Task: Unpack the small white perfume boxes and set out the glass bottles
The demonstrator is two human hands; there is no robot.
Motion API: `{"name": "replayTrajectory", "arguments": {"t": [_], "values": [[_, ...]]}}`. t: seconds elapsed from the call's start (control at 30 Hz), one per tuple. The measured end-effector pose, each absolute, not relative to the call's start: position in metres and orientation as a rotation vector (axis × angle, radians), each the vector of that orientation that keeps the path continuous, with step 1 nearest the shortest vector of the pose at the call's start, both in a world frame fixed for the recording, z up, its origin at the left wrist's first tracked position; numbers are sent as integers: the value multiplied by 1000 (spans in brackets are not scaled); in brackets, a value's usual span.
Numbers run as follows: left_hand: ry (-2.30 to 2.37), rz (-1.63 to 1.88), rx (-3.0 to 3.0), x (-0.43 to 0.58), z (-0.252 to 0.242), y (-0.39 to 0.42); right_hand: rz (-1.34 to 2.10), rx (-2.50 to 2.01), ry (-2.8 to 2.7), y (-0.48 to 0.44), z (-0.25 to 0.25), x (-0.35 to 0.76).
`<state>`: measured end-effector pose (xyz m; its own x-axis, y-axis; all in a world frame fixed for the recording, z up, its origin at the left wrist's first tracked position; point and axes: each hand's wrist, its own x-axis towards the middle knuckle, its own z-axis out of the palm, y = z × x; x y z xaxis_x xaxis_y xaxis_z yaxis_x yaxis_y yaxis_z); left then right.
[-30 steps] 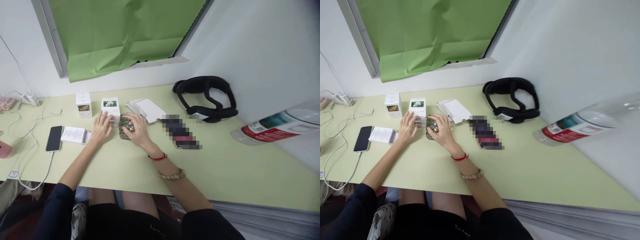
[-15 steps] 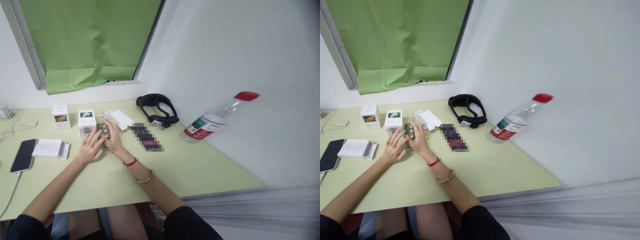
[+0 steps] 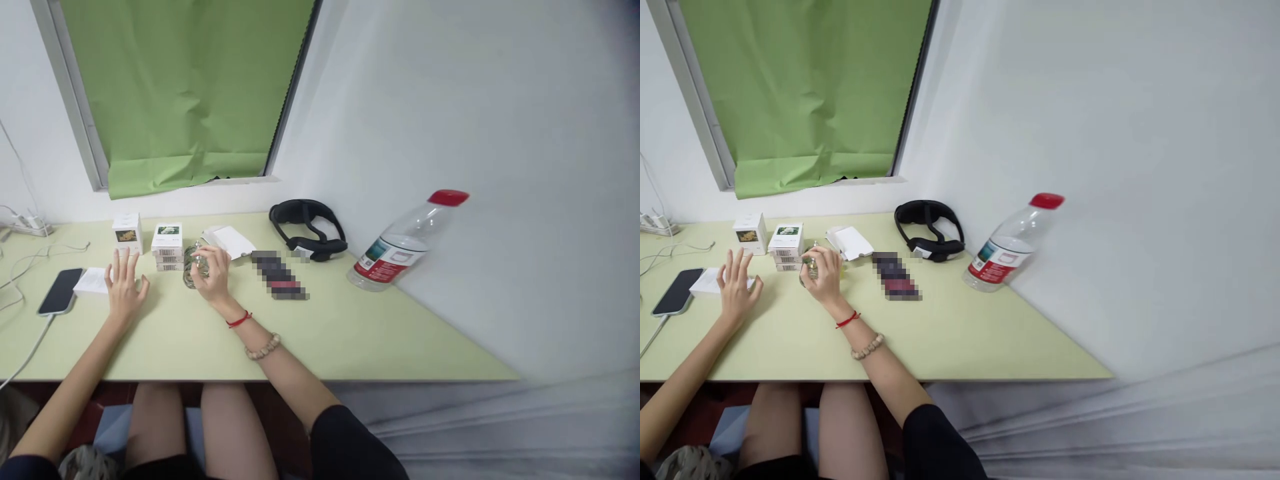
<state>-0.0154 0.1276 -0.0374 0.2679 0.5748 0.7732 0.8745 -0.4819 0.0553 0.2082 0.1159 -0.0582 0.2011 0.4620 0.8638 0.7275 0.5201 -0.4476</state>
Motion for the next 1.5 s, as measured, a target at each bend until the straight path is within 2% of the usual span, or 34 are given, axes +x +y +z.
{"name": "replayTrajectory", "arguments": {"t": [0.23, 0.47, 0.7, 0.93, 1.27, 1.5], "values": [[-1806, -782, -2075, -60, -41, 115, -297, -985, -1873, 102, -59, 177], [-1548, -791, -2248, -54, -31, 104, -279, -860, -2392, 102, -64, 152], [-1511, -679, -2437, -55, -36, 113, -73, -947, -2335, 91, -62, 149], [-1542, -611, -2382, -50, -33, 97, 148, -1274, -2205, 81, -50, 145], [-1593, -820, -2255, -61, -32, 91, 357, -1337, -2087, 65, -53, 135], [-1535, -914, -2294, -66, -39, 104, 354, -1307, -2073, 62, -54, 134]]}}
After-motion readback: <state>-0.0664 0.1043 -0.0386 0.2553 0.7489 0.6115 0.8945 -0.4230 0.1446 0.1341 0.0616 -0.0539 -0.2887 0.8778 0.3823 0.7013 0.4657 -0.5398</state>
